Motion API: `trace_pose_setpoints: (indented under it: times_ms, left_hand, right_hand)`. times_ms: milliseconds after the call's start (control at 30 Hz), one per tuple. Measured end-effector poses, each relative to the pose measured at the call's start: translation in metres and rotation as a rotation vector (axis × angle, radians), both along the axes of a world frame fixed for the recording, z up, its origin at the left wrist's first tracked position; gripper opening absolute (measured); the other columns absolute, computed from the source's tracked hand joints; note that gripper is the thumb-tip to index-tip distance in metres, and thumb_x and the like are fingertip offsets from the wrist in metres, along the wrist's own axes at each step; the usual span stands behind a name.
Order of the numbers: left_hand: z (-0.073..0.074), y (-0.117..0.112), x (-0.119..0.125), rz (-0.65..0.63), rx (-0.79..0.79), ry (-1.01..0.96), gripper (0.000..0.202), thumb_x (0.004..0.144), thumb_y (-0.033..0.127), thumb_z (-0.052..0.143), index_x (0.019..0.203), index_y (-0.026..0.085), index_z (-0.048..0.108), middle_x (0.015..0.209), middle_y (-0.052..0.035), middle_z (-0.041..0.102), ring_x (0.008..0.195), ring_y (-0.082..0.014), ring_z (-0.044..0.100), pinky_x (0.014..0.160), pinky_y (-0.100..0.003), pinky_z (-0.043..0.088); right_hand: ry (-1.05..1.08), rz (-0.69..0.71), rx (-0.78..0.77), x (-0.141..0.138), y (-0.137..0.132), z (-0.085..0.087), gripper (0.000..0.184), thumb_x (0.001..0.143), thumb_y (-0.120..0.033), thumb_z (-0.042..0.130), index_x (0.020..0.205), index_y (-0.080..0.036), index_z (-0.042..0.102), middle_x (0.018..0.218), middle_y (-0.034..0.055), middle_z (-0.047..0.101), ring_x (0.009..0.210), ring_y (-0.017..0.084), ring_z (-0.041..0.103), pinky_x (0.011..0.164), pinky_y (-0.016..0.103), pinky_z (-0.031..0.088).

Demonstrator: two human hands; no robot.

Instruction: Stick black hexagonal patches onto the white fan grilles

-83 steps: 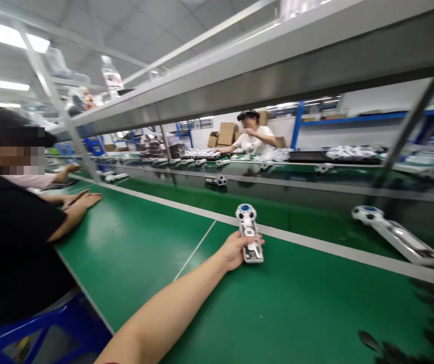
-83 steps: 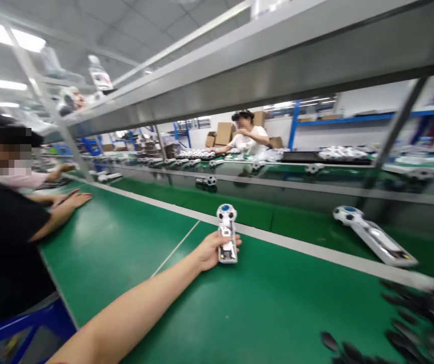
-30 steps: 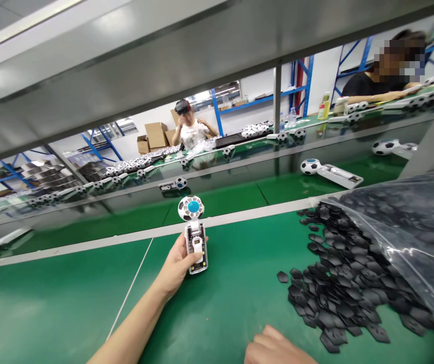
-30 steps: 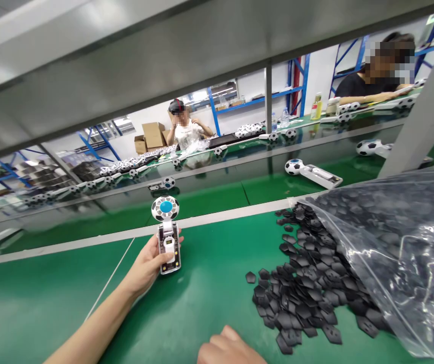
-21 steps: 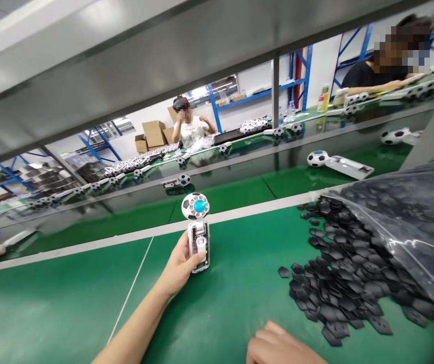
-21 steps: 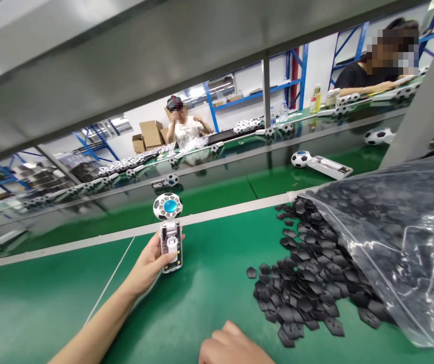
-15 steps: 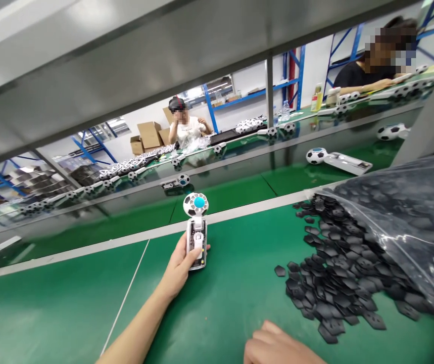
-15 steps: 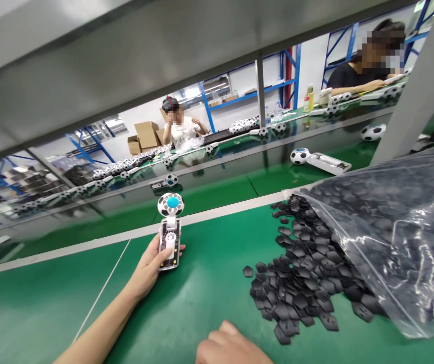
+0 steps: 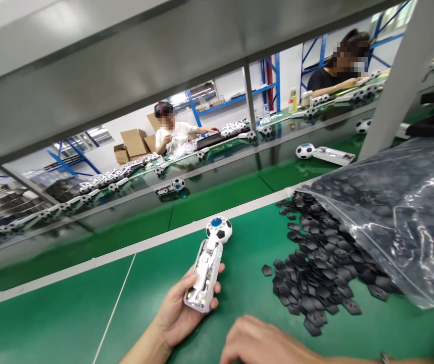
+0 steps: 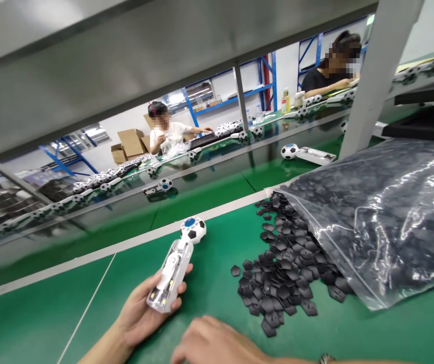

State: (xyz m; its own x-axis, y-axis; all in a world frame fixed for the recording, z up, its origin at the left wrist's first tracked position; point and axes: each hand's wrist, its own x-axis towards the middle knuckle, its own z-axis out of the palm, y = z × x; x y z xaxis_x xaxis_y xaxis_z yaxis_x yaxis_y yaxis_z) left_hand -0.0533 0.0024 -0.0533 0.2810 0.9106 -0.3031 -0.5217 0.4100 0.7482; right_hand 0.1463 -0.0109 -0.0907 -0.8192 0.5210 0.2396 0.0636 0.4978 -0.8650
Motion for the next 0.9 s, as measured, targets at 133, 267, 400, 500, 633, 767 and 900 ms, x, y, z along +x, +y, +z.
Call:
trace_pose_setpoints:
  times_ms: [133, 267, 400, 500, 633, 767, 900]
  left_hand:
    - [0.001, -0.001, -0.002, -0.055, 0.105, 0.024, 0.049, 0.066, 0.018, 0.062, 0.113, 0.023, 0.053, 0.112, -0.0092, 0.059, 0.078, -0.018, 0.058, 0.063, -0.029, 0.047]
    - [0.003, -0.003, -0.002, -0.208, 0.144, 0.125, 0.056, 0.059, 0.018, 0.068, 0.113, 0.018, 0.054, 0.088, -0.0095, 0.064, 0.071, -0.0191, 0.06, 0.06, -0.026, 0.046]
    - [0.006, -0.005, -0.004, -0.353, 0.129, 0.178, 0.067, 0.054, 0.019, 0.073, 0.117, 0.019, 0.052, 0.096, -0.0103, 0.063, 0.073, -0.0217, 0.063, 0.06, -0.026, 0.046]
    - [0.008, -0.005, -0.005, -0.406, 0.118, 0.214, 0.067, 0.054, 0.021, 0.074, 0.117, 0.021, 0.052, 0.096, -0.0094, 0.062, 0.073, -0.0219, 0.063, 0.061, -0.027, 0.047]
    - [0.012, -0.004, -0.003, -0.459, 0.124, 0.311, 0.061, 0.058, 0.025, 0.073, 0.115, 0.019, 0.054, 0.098, -0.0105, 0.061, 0.07, -0.0192, 0.062, 0.057, -0.024, 0.045]
    - [0.012, -0.006, 0.001, -0.457, 0.121, 0.345, 0.053, 0.063, 0.027, 0.07, 0.114, 0.019, 0.055, 0.099, -0.011, 0.06, 0.067, -0.0173, 0.061, 0.055, -0.023, 0.044]
    - [0.012, -0.009, 0.005, -0.384, 0.129, 0.368, 0.048, 0.067, 0.026, 0.067, 0.114, 0.021, 0.054, 0.098, -0.0098, 0.06, 0.064, -0.0161, 0.059, 0.052, -0.023, 0.043]
  right_hand:
    - [0.198, -0.128, -0.522, 0.006, 0.01, 0.024, 0.049, 0.075, -0.042, 0.061, 0.115, -0.02, 0.044, 0.109, 0.009, 0.049, 0.085, 0.015, 0.053, 0.067, 0.026, 0.046]
    - [0.444, -0.19, -0.746, 0.007, 0.017, 0.029, 0.062, 0.075, -0.047, 0.061, 0.125, -0.024, 0.032, 0.127, 0.0123, 0.037, 0.091, 0.016, 0.052, 0.067, 0.028, 0.046]
    - [0.485, -0.235, -0.65, 0.012, 0.022, 0.034, 0.051, 0.079, -0.055, 0.052, 0.115, -0.021, 0.04, 0.106, 0.0073, 0.051, 0.081, 0.014, 0.052, 0.065, 0.027, 0.044]
    - [0.497, -0.358, -0.642, 0.016, 0.026, 0.039, 0.047, 0.08, -0.052, 0.052, 0.114, -0.021, 0.039, 0.09, 0.0029, 0.053, 0.075, 0.013, 0.05, 0.063, 0.026, 0.043]
    - [0.507, -0.422, -0.686, 0.016, 0.032, 0.044, 0.053, 0.077, -0.042, 0.062, 0.118, -0.021, 0.035, 0.087, 0.0006, 0.054, 0.069, 0.011, 0.05, 0.059, 0.024, 0.043]
    - [0.459, -0.465, -0.684, 0.014, 0.034, 0.049, 0.046, 0.076, -0.041, 0.061, 0.111, -0.019, 0.04, 0.09, 0.0022, 0.054, 0.07, 0.012, 0.052, 0.059, 0.025, 0.046]
    - [0.441, -0.512, -0.607, 0.015, 0.036, 0.049, 0.045, 0.077, -0.035, 0.061, 0.113, -0.02, 0.039, 0.099, 0.004, 0.056, 0.086, 0.015, 0.055, 0.075, 0.031, 0.048]
